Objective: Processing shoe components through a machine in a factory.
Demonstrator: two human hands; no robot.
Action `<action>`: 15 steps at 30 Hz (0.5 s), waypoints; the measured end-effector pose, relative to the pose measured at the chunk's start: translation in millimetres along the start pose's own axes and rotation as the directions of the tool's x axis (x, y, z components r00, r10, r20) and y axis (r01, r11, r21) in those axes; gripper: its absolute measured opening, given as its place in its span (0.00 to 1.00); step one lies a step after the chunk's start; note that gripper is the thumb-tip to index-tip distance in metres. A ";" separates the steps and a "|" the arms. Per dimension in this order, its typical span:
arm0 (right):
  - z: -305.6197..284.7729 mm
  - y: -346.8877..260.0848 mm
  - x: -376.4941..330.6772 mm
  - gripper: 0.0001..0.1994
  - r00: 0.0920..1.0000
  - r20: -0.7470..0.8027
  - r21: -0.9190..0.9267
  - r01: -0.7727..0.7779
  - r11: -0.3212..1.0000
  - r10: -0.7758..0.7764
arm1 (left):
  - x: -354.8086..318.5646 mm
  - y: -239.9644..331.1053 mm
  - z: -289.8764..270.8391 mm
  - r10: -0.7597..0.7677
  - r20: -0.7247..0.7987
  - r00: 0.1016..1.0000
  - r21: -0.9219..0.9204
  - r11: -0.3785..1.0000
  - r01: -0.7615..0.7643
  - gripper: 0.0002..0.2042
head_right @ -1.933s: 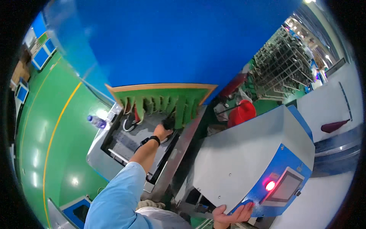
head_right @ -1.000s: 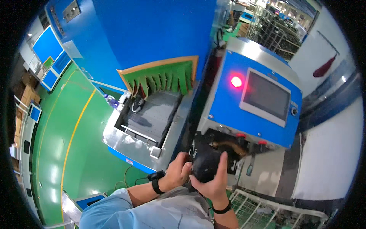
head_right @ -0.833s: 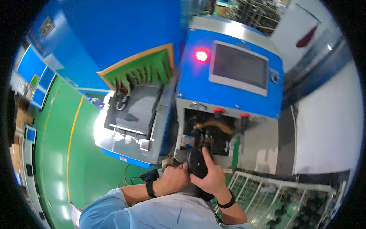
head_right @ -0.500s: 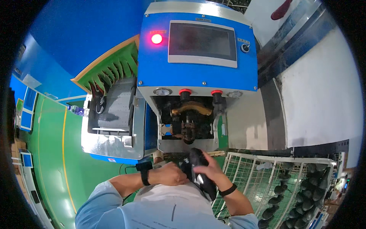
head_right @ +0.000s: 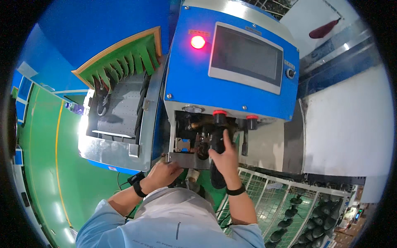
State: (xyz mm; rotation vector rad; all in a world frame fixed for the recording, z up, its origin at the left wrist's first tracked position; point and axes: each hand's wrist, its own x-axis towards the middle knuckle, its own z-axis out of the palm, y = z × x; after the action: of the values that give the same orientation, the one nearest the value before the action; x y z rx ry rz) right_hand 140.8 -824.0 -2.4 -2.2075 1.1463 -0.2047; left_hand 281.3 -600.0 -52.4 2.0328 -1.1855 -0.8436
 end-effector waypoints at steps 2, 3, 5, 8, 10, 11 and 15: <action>15.3 -10.0 5.9 0.46 0.996 0.080 -0.368 0.066 0.927 -0.039 | -0.4 -4.4 -4.0 0.023 0.025 0.999 0.040 0.999 -0.024 0.11; 24.8 -15.1 7.6 0.48 0.987 0.144 -0.461 0.125 0.879 -0.065 | -1.4 -2.4 -9.1 0.000 0.057 0.998 0.027 1.000 -0.001 0.11; 34.9 -34.0 9.5 0.49 0.989 0.105 -0.432 -0.052 0.901 0.107 | -7.5 -11.0 -11.2 -0.026 0.081 0.996 0.013 1.000 0.025 0.11; 47.8 -21.7 7.7 0.48 0.997 0.064 -0.434 0.000 0.901 0.030 | -12.3 -20.4 -4.8 0.031 0.041 0.999 -0.075 0.997 -0.028 0.13; 46.9 -12.5 22.5 0.46 0.997 0.023 -0.396 0.081 0.915 -0.078 | -9.4 -20.9 -5.0 0.010 0.045 0.999 -0.061 0.998 -0.007 0.13; 46.9 -13.3 28.2 0.46 0.996 0.032 -0.408 0.088 0.909 -0.082 | -8.3 -23.9 -6.1 0.013 0.060 0.998 -0.051 0.999 -0.010 0.13; 52.7 6.4 21.1 0.41 0.956 -0.101 -0.414 0.210 0.885 -0.275 | 0.0 -41.2 0.2 0.039 0.025 0.999 -0.040 0.998 -0.038 0.14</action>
State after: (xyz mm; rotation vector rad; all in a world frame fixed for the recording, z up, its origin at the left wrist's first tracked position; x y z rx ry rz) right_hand 170.8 -818.7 -50.8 -2.7468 1.0610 -0.2737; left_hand 301.4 -583.7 -84.4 1.9668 -1.2085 -0.8707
